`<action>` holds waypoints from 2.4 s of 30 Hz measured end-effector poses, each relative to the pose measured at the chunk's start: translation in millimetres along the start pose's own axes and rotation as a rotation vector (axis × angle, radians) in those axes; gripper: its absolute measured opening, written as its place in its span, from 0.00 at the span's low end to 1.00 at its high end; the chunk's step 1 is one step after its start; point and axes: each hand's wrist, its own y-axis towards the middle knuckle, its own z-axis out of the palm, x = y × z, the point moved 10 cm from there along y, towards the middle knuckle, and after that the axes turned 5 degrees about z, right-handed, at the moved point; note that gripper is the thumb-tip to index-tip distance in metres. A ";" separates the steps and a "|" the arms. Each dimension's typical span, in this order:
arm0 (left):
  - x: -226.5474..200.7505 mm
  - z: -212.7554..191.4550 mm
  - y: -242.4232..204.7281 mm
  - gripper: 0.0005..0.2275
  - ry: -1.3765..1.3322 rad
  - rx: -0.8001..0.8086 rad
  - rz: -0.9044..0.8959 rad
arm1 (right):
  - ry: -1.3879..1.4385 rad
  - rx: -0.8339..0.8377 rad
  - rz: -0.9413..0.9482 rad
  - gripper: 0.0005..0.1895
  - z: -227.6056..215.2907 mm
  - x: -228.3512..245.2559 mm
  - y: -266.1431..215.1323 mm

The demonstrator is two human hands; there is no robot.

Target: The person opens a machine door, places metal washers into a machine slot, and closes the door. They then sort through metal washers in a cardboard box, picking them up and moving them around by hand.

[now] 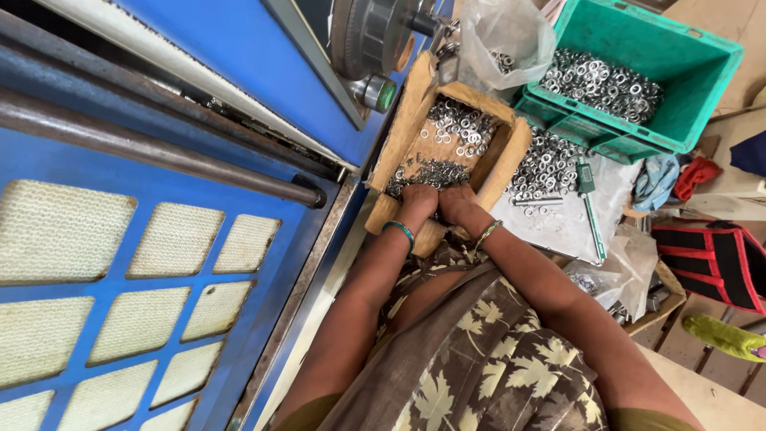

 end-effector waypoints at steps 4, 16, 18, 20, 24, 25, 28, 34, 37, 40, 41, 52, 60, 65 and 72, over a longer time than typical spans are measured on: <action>11.4 -9.2 1.9 0.08 -0.040 0.004 -0.026 | -0.029 -0.016 -0.018 0.14 -5.4 0.9 -2.4; 42.6 -69.1 -10.5 0.06 -0.946 -0.216 0.033 | 0.208 -0.060 0.052 0.19 -47.9 0.3 -31.0; 42.1 -56.0 -13.4 0.07 -1.308 -0.095 -0.035 | 0.366 -0.123 0.069 0.19 -52.6 -8.0 -27.4; 42.1 -53.8 -18.1 0.06 -1.484 -0.093 -0.012 | 0.539 -0.188 0.049 0.15 -50.9 -19.0 -23.1; 47.4 -47.3 -21.6 0.07 -1.694 -0.116 0.005 | 1.161 -0.184 -0.104 0.12 -41.6 -37.8 -5.5; 47.6 -47.6 -21.1 0.07 -1.731 -0.113 0.033 | 1.293 -0.150 -0.129 0.12 -36.6 -40.3 -2.5; 46.9 -45.2 -21.3 0.10 -1.883 -0.086 0.086 | 1.611 -0.123 -0.166 0.11 -29.2 -47.4 3.1; 54.0 -50.0 -26.1 0.07 -1.725 -0.198 -0.011 | 0.973 -0.356 -0.057 0.11 -40.6 -37.4 -9.0; 55.4 -86.6 -38.5 0.06 -1.103 -0.463 0.098 | 0.532 -0.449 0.008 0.11 -40.3 -17.8 -18.5; 38.2 -117.1 -63.3 0.06 -0.347 -0.734 0.248 | 0.375 -0.479 0.074 0.14 -33.0 -11.7 -17.5; 35.3 -113.5 -57.6 0.07 -0.236 -0.685 0.221 | 0.334 -0.495 0.090 0.15 -32.0 -11.8 -16.2; 21.1 -83.9 -11.0 0.09 0.042 -0.400 0.209 | 0.316 -0.379 0.135 0.11 -36.7 -2.9 -13.4; 9.6 -86.3 -29.7 0.06 -0.190 -0.315 0.374 | 1.930 -0.493 0.057 0.04 -27.8 -74.7 -11.7; -9.6 -71.7 -19.5 0.07 0.039 -0.325 0.455 | 2.220 -0.444 0.025 0.08 -18.9 -87.5 -32.7; -8.4 -43.2 14.1 0.08 0.280 -0.358 0.447 | 1.576 -0.548 0.206 0.08 -38.3 -73.9 -61.6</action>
